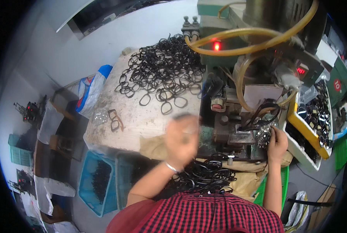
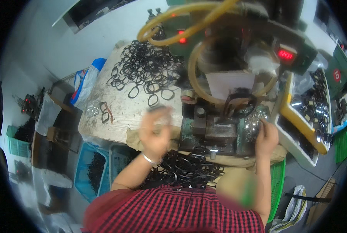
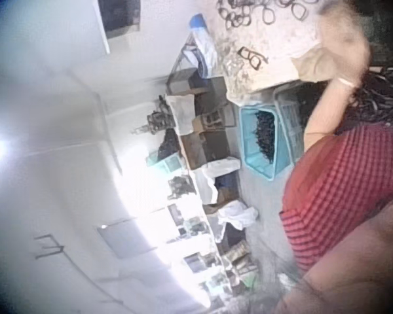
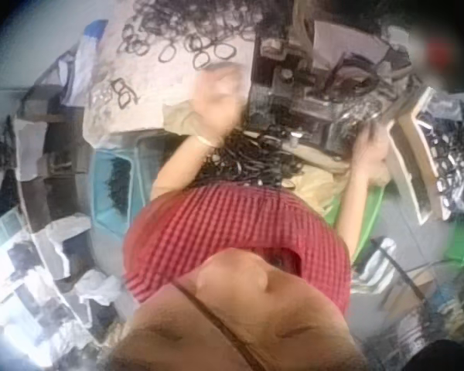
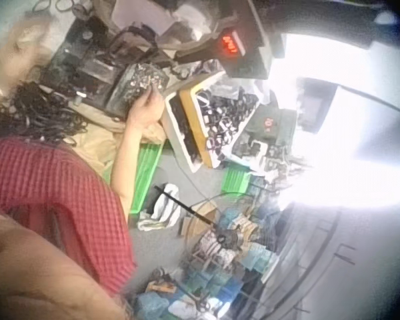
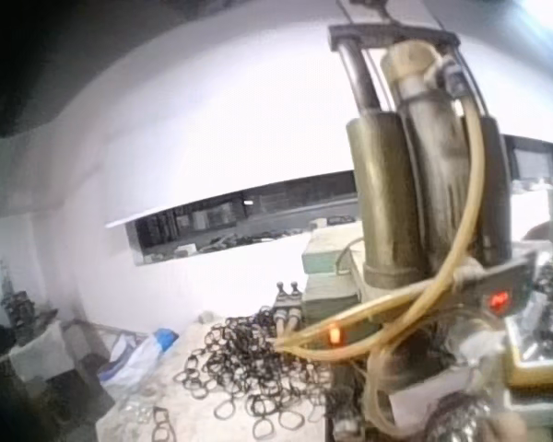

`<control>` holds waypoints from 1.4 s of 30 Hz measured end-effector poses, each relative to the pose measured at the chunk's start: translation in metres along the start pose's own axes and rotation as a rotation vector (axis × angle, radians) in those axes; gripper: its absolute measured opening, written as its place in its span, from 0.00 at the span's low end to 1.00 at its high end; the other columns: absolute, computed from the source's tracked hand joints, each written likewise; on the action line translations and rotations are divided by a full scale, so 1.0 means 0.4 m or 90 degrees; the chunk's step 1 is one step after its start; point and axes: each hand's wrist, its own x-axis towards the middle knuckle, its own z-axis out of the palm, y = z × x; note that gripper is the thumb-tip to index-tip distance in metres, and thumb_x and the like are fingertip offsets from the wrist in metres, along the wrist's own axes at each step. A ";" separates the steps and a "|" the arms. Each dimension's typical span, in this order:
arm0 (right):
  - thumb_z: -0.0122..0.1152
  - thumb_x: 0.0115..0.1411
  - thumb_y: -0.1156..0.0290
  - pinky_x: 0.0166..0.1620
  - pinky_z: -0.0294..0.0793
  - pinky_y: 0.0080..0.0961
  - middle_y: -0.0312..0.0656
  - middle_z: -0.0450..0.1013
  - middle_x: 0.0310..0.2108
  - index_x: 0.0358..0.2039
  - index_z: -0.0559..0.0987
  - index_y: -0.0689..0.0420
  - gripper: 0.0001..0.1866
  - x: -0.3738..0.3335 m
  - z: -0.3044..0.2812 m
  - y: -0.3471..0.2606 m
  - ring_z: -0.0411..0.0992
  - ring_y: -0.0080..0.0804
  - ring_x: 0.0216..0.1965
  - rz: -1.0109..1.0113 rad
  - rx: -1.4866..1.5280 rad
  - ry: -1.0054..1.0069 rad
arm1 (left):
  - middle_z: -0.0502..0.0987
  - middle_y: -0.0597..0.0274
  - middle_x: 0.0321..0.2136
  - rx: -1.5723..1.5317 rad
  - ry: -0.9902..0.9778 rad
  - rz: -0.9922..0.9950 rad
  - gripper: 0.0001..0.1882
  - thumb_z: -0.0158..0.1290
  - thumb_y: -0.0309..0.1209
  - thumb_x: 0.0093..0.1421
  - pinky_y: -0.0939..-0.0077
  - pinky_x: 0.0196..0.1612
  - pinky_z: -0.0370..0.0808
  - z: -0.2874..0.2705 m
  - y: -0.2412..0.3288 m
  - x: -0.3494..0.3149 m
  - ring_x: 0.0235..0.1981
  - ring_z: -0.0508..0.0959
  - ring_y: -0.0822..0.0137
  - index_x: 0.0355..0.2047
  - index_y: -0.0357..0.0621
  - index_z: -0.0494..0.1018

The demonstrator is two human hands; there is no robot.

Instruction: The person repeatedly picks up black spectacle frames and small metal screws, places them into a press machine, and removes the assembled units. The person handles frames and screws one at a time throughout the clip.

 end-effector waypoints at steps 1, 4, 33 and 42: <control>0.62 0.57 0.77 0.42 0.73 0.33 0.45 0.77 0.35 0.37 0.83 0.58 0.07 -0.016 -0.021 -0.003 0.74 0.43 0.36 0.042 0.019 -0.006 | 0.81 0.55 0.38 -0.021 0.068 -0.099 0.08 0.58 0.23 0.56 0.70 0.47 0.73 -0.001 -0.054 0.028 0.42 0.79 0.62 0.38 0.38 0.78; 0.65 0.55 0.76 0.40 0.72 0.32 0.44 0.77 0.33 0.36 0.83 0.57 0.07 -0.017 -0.047 -0.020 0.74 0.39 0.35 0.095 0.036 -0.041 | 0.80 0.60 0.35 0.186 -0.009 0.024 0.06 0.58 0.24 0.54 0.67 0.43 0.70 0.024 -0.254 0.162 0.37 0.75 0.56 0.33 0.43 0.79; 0.61 0.55 0.81 0.49 0.73 0.24 0.41 0.79 0.41 0.48 0.77 0.64 0.18 0.053 0.020 -0.261 0.76 0.28 0.43 0.283 0.633 -0.084 | 0.69 0.41 0.58 0.538 -0.097 0.100 0.12 0.61 0.38 0.55 0.54 0.53 0.64 0.001 -0.429 0.040 0.43 0.69 0.45 0.32 0.43 0.83; 0.63 0.55 0.81 0.48 0.72 0.20 0.43 0.75 0.41 0.55 0.71 0.65 0.26 0.083 -0.005 -0.354 0.74 0.25 0.42 0.431 0.808 -0.085 | 0.77 0.65 0.19 0.101 0.040 -0.274 0.17 0.56 0.40 0.65 0.76 0.29 0.68 -0.054 -0.425 0.075 0.21 0.70 0.74 0.30 0.36 0.81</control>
